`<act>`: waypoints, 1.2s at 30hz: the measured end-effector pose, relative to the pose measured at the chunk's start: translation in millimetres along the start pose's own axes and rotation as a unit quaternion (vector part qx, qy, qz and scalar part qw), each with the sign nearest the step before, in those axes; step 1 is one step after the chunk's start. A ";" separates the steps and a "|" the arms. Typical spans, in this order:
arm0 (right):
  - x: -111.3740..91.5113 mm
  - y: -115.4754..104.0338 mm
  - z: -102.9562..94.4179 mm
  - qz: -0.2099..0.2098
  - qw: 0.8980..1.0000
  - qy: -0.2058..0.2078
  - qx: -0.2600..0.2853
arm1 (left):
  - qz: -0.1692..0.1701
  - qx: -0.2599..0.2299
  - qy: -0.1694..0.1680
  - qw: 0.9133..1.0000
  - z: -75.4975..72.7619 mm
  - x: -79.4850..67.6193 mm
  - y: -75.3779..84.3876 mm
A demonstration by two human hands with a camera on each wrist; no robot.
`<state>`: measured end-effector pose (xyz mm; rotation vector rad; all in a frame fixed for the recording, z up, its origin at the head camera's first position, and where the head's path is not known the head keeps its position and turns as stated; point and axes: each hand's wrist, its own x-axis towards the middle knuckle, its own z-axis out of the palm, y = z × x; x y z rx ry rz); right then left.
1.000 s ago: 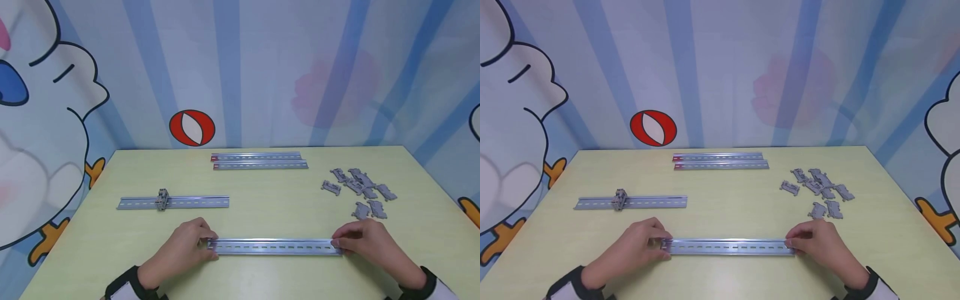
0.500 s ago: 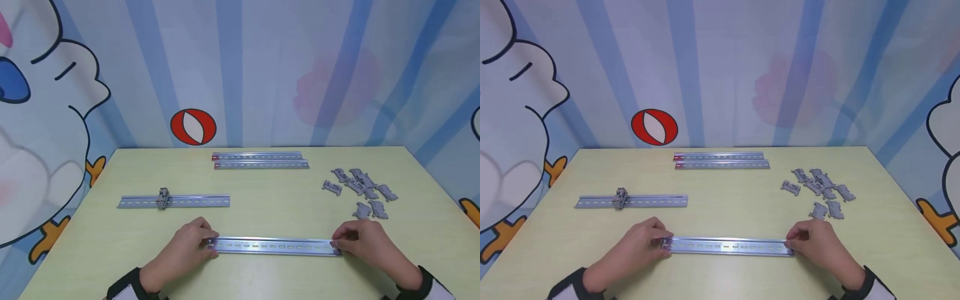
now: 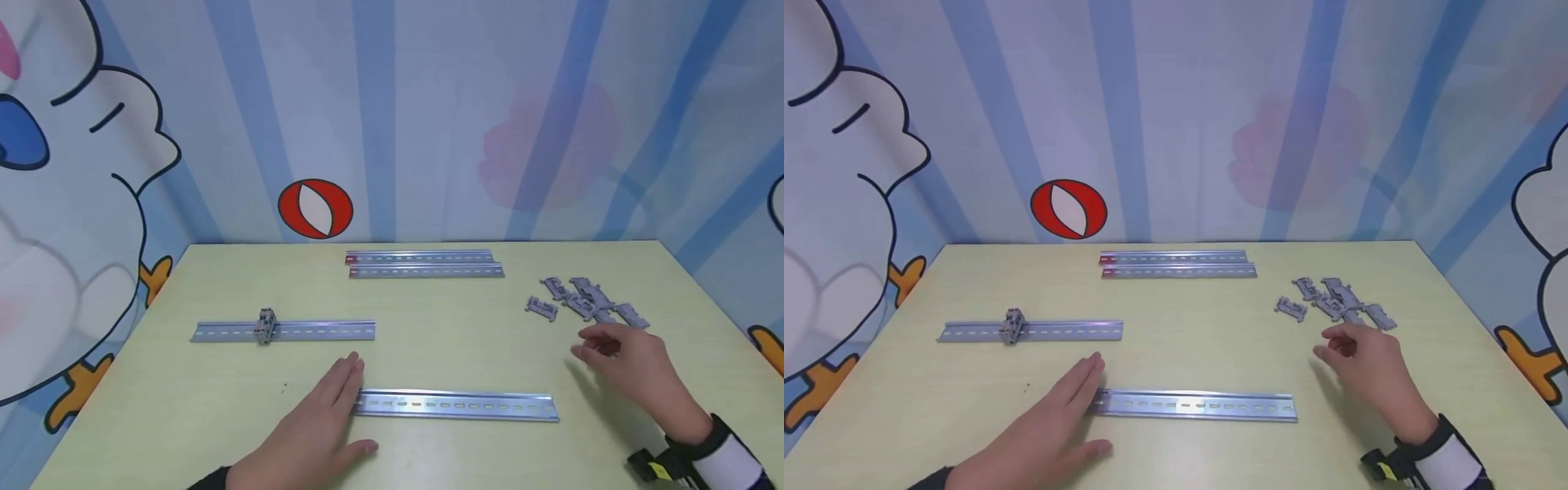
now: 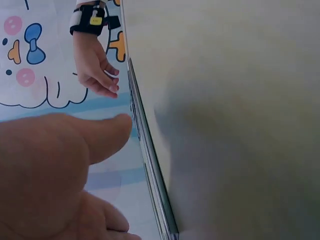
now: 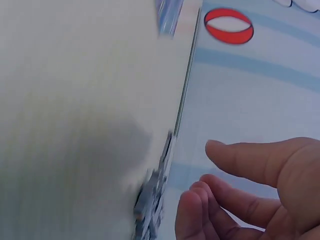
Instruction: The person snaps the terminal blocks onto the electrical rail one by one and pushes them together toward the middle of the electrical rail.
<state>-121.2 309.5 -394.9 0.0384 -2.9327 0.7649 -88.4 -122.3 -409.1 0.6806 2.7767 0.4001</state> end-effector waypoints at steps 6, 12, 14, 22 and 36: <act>9.5 21.4 -3.5 0.005 1.000 0.007 -0.022 | 0.037 0.031 -0.035 0.998 10.9 -2.4 0.2; 13.8 30.2 -5.6 0.025 0.998 -0.044 -0.035 | 0.055 0.038 -0.038 0.997 14.4 -5.0 -1.2; 15.3 31.1 -5.5 0.027 0.997 -0.059 -0.039 | 0.059 0.032 -0.047 0.997 13.7 -4.9 -1.4; 19.3 32.9 -3.9 0.017 0.996 -0.069 -0.052 | 0.102 0.061 -0.046 0.992 15.4 -7.4 -4.1; 17.4 26.0 -2.5 0.048 0.997 -0.052 -0.007 | 0.106 0.081 -0.048 0.990 17.8 -8.4 -5.3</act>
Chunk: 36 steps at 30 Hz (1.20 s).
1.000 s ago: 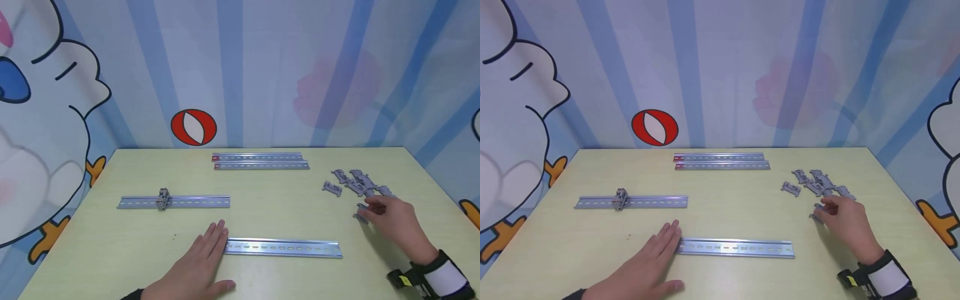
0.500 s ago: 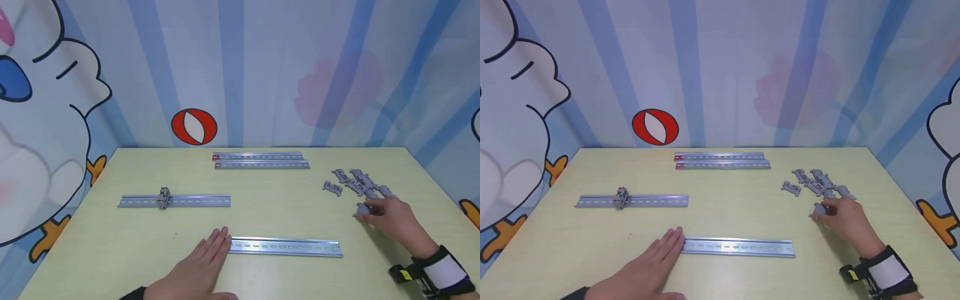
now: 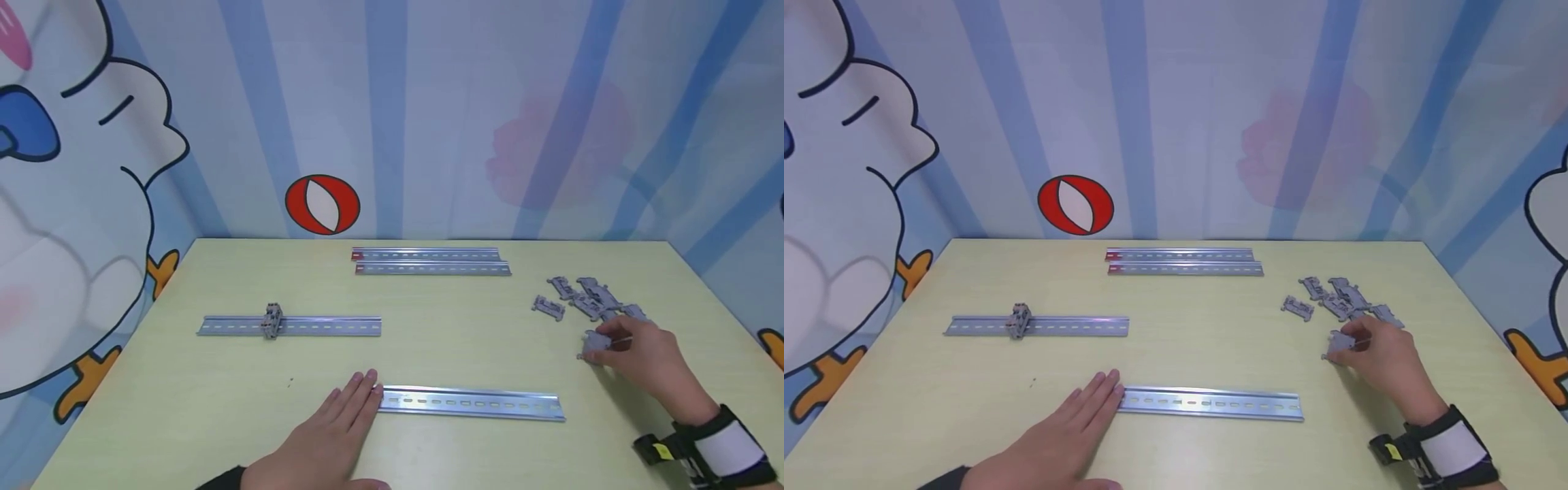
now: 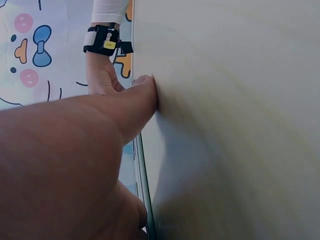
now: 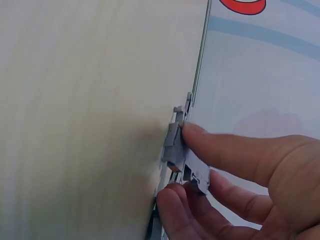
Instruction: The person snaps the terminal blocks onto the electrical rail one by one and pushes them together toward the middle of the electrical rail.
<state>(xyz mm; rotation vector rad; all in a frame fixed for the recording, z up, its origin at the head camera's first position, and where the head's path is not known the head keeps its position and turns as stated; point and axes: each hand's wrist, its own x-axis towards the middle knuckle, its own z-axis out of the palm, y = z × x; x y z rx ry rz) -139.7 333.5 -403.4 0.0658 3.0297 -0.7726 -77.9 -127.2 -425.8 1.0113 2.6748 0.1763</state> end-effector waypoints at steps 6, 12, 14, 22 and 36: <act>-5.8 -2.7 1.5 -0.018 0.998 0.040 0.037 | 0.001 -0.001 -0.002 1.000 1.8 1.1 0.2; -11.6 -7.9 3.8 -0.027 0.995 0.089 0.037 | 0.001 0.004 -0.004 1.000 1.3 1.1 0.1; -15.4 -11.4 3.7 -0.021 0.995 0.086 0.037 | -0.001 0.004 -0.004 1.000 1.3 1.4 -0.3; -35.5 -35.1 1.7 -0.006 0.997 0.051 0.050 | -0.016 0.005 -0.012 1.000 -1.7 2.4 0.7; -55.1 -59.7 4.4 -0.036 0.999 0.023 0.004 | -0.017 0.006 -0.006 1.000 -5.4 0.2 3.4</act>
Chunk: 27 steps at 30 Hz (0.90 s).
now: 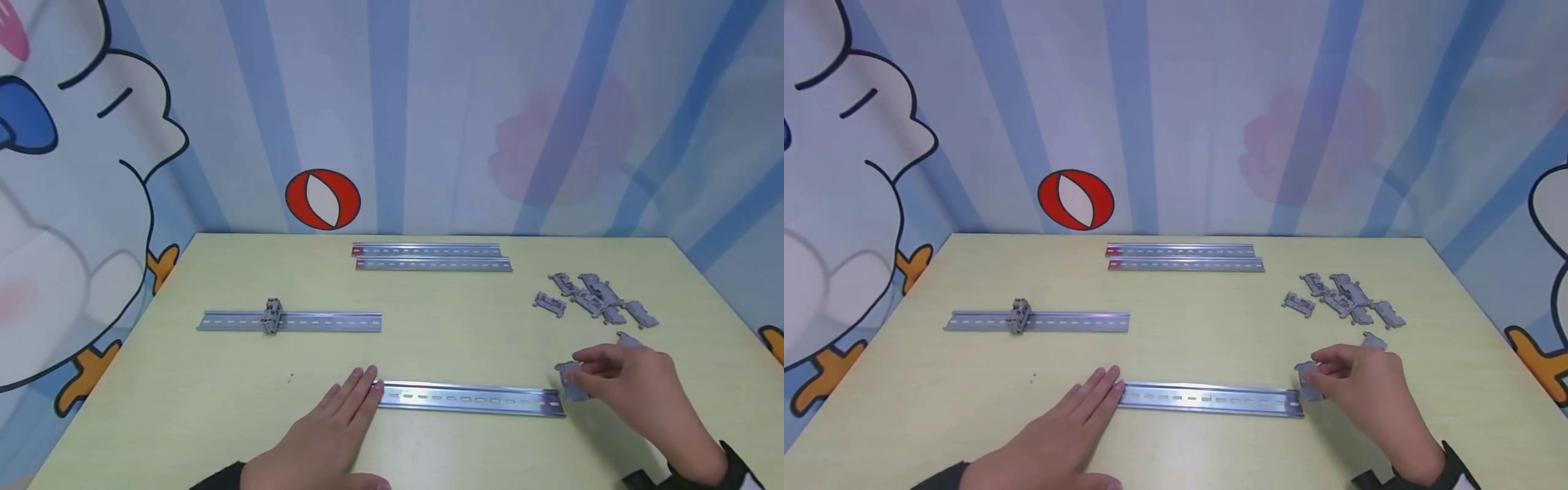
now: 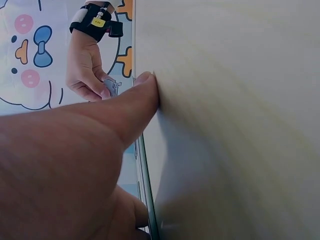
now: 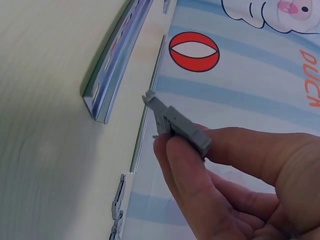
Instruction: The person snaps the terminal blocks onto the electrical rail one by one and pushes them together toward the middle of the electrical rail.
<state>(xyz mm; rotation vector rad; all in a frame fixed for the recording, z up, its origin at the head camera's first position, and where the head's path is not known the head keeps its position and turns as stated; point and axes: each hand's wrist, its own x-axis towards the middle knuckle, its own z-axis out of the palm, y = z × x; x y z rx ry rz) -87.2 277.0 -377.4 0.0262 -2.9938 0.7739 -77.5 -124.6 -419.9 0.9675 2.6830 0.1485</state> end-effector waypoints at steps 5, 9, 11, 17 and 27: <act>-0.8 -3.7 2.0 0.014 1.000 -0.022 -0.011 | -0.002 -0.012 -0.007 1.000 1.0 0.8 -0.7; -1.5 -6.6 4.3 0.016 0.999 -0.043 -0.006 | -0.006 -0.028 -0.013 1.000 1.2 1.4 -1.2; -1.3 -7.7 5.3 0.020 0.998 -0.057 -0.002 | -0.007 -0.032 -0.013 0.999 0.9 1.3 -1.4; -0.2 -9.6 9.7 0.043 0.995 -0.085 0.002 | -0.010 -0.034 -0.016 0.999 1.2 1.1 -0.6; 2.2 -17.3 20.6 0.031 0.997 -0.061 -0.031 | -0.013 -0.031 -0.022 0.999 2.4 2.3 -1.3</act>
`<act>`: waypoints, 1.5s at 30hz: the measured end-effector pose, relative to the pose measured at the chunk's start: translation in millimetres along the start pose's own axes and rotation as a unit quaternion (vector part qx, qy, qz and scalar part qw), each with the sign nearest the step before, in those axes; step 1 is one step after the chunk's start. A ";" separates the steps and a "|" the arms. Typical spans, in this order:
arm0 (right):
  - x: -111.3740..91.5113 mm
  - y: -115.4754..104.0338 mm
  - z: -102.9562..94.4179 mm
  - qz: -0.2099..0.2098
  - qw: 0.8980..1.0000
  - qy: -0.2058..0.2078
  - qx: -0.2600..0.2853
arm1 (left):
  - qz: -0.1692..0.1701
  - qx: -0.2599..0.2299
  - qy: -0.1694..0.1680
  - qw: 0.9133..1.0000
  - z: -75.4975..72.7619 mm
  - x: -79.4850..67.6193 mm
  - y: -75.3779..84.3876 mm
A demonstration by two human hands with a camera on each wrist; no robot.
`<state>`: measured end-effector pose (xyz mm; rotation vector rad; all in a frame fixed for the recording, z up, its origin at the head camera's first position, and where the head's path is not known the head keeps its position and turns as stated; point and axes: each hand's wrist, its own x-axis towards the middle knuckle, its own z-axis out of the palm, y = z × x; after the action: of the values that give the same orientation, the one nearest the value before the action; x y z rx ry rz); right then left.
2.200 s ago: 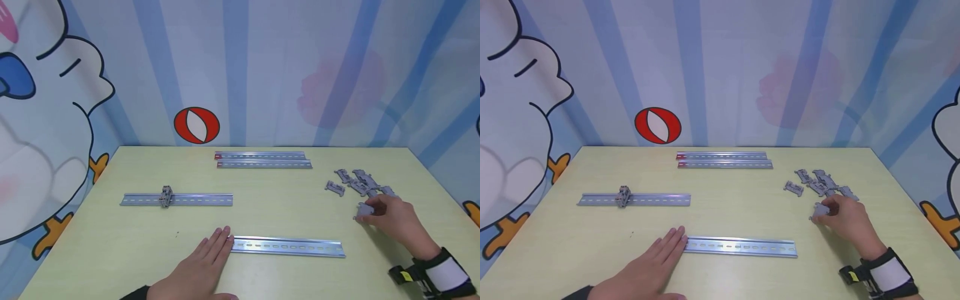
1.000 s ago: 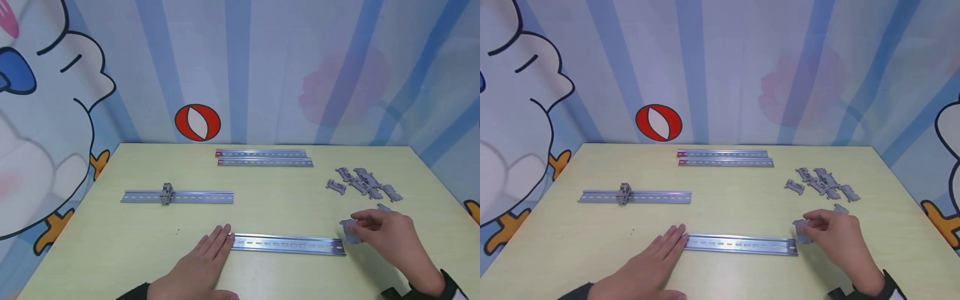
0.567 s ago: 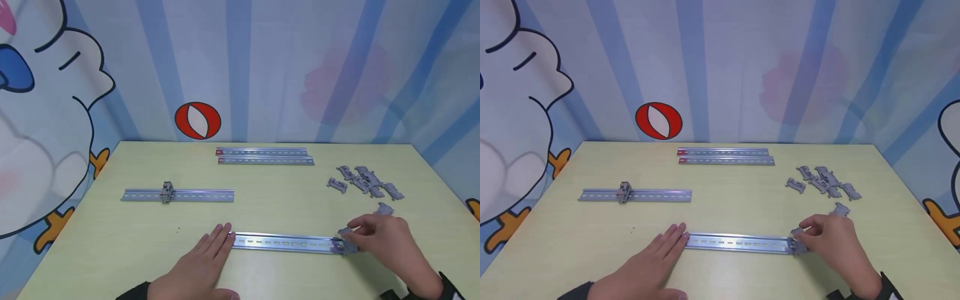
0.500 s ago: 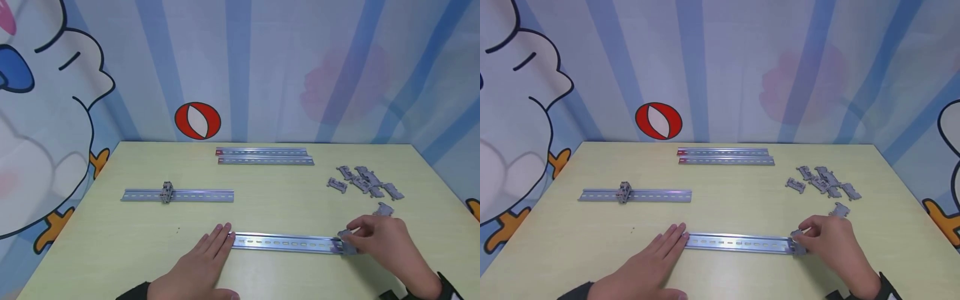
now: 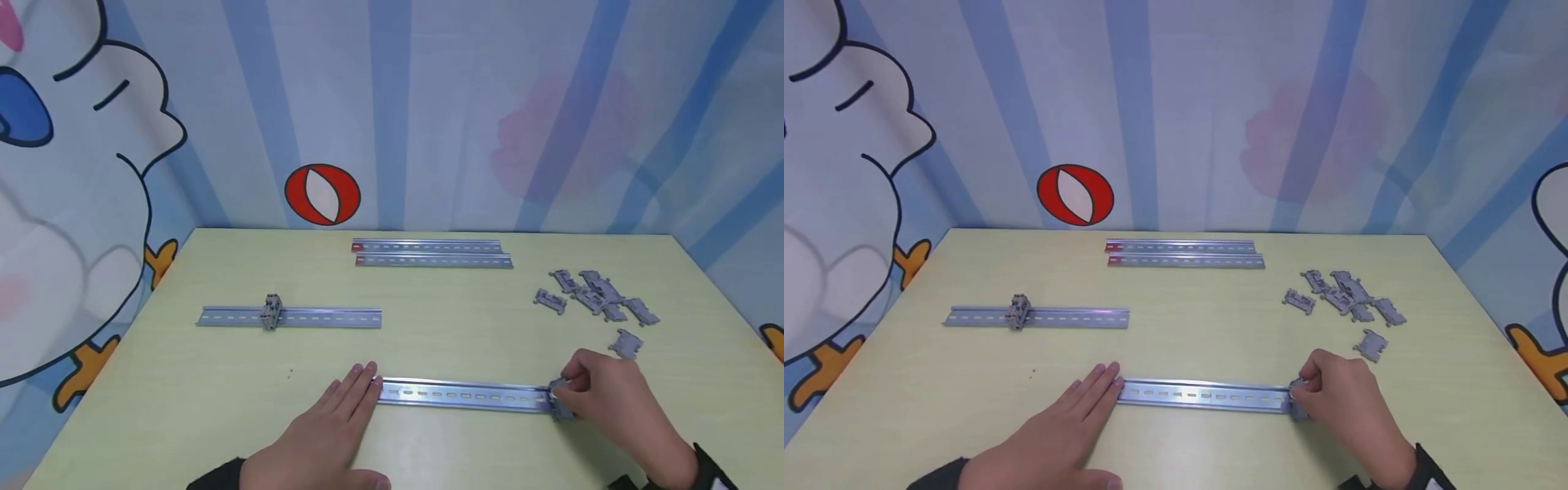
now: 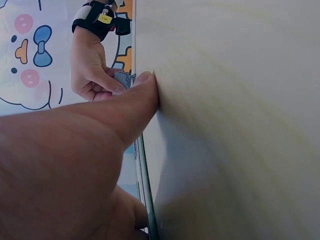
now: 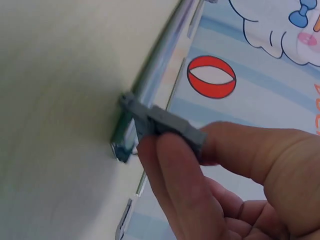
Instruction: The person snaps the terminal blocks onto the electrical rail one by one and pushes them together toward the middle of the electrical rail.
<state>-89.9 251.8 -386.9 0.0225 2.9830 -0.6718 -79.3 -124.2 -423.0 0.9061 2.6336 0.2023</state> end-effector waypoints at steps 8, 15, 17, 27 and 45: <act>2.6 -5.9 1.3 -0.050 0.998 0.020 -0.014 | -0.010 -0.003 -0.016 1.000 -1.6 1.2 -1.2; 8.0 -6.7 2.3 -0.075 0.996 0.030 -0.025 | -0.003 0.005 -0.014 1.000 -1.3 1.0 -2.7; 9.0 -6.5 2.9 -0.078 0.996 0.029 -0.029 | -0.002 0.004 -0.013 1.000 -0.8 1.2 -2.6; 8.2 -5.1 2.2 -0.074 0.997 0.026 -0.027 | 0.001 -0.004 -0.012 1.000 -0.3 1.5 0.4; 13.9 -6.9 -2.7 -0.086 0.996 -0.006 -0.022 | -0.002 -0.008 -0.009 1.000 -2.1 1.1 4.0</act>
<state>-104.2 246.7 -382.7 -0.2427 3.0115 -0.6202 -78.6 -120.4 -420.3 0.8942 2.6135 0.2133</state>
